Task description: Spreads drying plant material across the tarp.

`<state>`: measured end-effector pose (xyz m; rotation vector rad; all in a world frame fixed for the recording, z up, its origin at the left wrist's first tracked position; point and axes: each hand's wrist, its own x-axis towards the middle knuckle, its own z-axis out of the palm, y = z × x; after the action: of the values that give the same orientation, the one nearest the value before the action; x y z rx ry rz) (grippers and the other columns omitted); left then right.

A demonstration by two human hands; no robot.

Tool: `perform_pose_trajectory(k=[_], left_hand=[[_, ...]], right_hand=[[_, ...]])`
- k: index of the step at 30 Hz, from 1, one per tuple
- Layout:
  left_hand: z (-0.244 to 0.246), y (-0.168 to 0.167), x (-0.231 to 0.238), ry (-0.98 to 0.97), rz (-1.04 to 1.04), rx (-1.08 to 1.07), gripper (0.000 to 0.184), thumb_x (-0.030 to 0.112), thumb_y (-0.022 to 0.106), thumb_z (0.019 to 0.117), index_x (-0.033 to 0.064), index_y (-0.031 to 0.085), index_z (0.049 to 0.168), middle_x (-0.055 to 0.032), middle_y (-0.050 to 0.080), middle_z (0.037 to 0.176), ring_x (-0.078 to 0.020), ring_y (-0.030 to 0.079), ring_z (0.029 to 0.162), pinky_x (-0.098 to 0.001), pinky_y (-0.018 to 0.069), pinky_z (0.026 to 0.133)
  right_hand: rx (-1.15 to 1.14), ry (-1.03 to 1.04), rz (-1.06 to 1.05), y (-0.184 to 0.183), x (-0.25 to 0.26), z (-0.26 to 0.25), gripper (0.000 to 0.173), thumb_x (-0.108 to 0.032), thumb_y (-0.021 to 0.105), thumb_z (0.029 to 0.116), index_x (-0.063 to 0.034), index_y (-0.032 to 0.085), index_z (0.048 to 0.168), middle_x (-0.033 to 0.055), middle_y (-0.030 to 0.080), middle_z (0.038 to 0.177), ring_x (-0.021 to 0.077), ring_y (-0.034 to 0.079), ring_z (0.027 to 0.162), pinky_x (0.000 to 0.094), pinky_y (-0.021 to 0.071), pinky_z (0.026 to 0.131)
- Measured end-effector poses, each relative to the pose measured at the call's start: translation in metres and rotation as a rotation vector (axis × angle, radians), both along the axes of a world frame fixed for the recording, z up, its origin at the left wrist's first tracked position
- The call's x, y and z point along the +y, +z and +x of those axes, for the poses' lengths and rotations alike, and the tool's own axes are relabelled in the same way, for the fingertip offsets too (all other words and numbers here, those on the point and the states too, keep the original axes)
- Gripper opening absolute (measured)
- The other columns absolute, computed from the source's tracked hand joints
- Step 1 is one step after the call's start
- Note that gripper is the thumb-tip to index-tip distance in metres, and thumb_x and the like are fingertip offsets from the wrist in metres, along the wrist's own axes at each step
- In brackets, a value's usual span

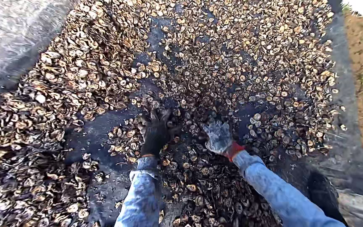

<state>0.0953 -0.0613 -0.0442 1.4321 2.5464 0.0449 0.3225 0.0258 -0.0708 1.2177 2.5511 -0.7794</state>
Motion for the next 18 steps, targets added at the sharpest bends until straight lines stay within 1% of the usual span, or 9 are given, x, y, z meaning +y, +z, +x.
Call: perform_pose_trajectory(k=[2, 3, 5, 7, 10, 12, 14, 16, 18], left_hand=[[0.014, -0.008, -0.023, -0.107, -0.02, -0.003, 0.078, 0.041, 0.083, 0.0825, 0.034, 0.049, 0.152, -0.0203, 0.039, 0.16, -0.0555, 0.037, 0.141, -0.0766, 0.039, 0.1], [0.023, -0.006, -0.035, -0.185, -0.004, -0.048, 0.069, 0.044, 0.078, 0.0854, 0.0316, 0.054, 0.149, -0.0187, 0.044, 0.158, -0.0527, 0.041, 0.139, -0.0738, 0.0401, 0.101], [0.054, -0.004, -0.057, -0.308, -0.001, -0.173, 0.072, 0.063, 0.065, 0.087, 0.0313, 0.053, 0.151, -0.0222, 0.037, 0.162, -0.0546, 0.032, 0.146, -0.0758, 0.0297, 0.109], [0.099, -0.001, -0.076, -0.432, -0.075, -0.293, 0.093, 0.071, 0.074, 0.0759, 0.0315, 0.046, 0.155, -0.0242, 0.027, 0.166, -0.0541, 0.023, 0.15, -0.0739, 0.0245, 0.114], [0.134, -0.006, -0.076, -0.578, -0.004, -0.501, 0.063, 0.037, 0.077, 0.0847, 0.0287, 0.061, 0.145, -0.0188, 0.035, 0.164, -0.0453, 0.032, 0.15, -0.0636, 0.0292, 0.118], [0.141, -0.015, -0.04, -0.607, 0.246, -0.441, 0.053, 0.035, 0.072, 0.088, 0.0246, 0.066, 0.139, -0.0241, 0.046, 0.155, -0.0501, 0.046, 0.138, -0.0674, 0.0401, 0.107], [0.161, -0.02, 0.014, -0.64, 0.319, -0.374, 0.055, 0.048, 0.068, 0.092, 0.0301, 0.061, 0.144, -0.0228, 0.038, 0.161, -0.0514, 0.032, 0.147, -0.0717, 0.0293, 0.112], [0.2, -0.026, 0.071, -0.742, 0.316, -0.319, 0.069, 0.058, 0.071, 0.0866, 0.0358, 0.054, 0.149, -0.0224, 0.031, 0.164, -0.0561, 0.02, 0.15, -0.0781, 0.0232, 0.11], [0.245, -0.034, 0.113, -0.829, 0.228, -0.321, 0.08, 0.065, 0.069, 0.0864, 0.0393, 0.04, 0.157, -0.0191, 0.017, 0.17, -0.0552, 0.009, 0.153, -0.0797, 0.0177, 0.112]], right_hand=[[-0.008, -0.002, -0.101, 0.017, -0.035, 0.04, 0.068, -0.028, 0.063, 0.0961, -0.0313, 0.039, 0.159, 0.0168, 0.044, 0.159, 0.0388, 0.045, 0.144, 0.0631, 0.0371, 0.114], [0.013, -0.012, -0.18, 0.025, -0.052, 0.06, 0.067, -0.03, 0.063, 0.0962, -0.0334, 0.039, 0.159, 0.0157, 0.049, 0.155, 0.0372, 0.048, 0.142, 0.0621, 0.0392, 0.113], [0.076, 0.053, -0.258, 0.031, -0.092, 0.099, 0.078, -0.049, 0.074, 0.0874, -0.0352, 0.042, 0.157, 0.0189, 0.048, 0.156, 0.042, 0.043, 0.144, 0.0677, 0.031, 0.115], [0.127, 0.134, -0.264, 0.028, -0.13, 0.139, 0.084, -0.04, 0.084, 0.0802, -0.034, 0.046, 0.155, 0.025, 0.034, 0.163, 0.0513, 0.024, 0.152, 0.0765, 0.0133, 0.117], [0.256, 0.068, -0.029, 0.009, -0.129, 0.189, 0.068, -0.018, 0.079, 0.08, -0.0262, 0.061, 0.145, 0.0242, 0.045, 0.157, 0.0519, 0.031, 0.149, 0.0786, 0.0128, 0.116], [0.254, 0.007, 0.132, -0.004, -0.102, 0.198, 0.071, -0.018, 0.08, 0.0757, -0.0259, 0.062, 0.144, 0.0235, 0.043, 0.158, 0.0508, 0.031, 0.15, 0.0792, 0.0115, 0.116], [0.137, -0.067, 0.141, -0.002, -0.077, 0.191, 0.079, -0.038, 0.081, 0.0774, -0.0276, 0.053, 0.151, 0.0216, 0.031, 0.166, 0.0486, 0.019, 0.154, 0.0778, 0.0076, 0.117], [0.032, -0.201, -0.009, 0.023, -0.066, 0.176, 0.077, -0.031, 0.079, 0.0854, -0.0126, 0.049, 0.153, 0.0265, 0.026, 0.166, 0.0513, 0.014, 0.154, 0.0756, 0.0085, 0.118], [-0.039, -0.332, -0.153, 0.055, -0.08, 0.166, 0.07, -0.023, 0.07, 0.0956, -0.0015, 0.041, 0.155, 0.0297, 0.029, 0.163, 0.0506, 0.02, 0.153, 0.0664, 0.0121, 0.123]])
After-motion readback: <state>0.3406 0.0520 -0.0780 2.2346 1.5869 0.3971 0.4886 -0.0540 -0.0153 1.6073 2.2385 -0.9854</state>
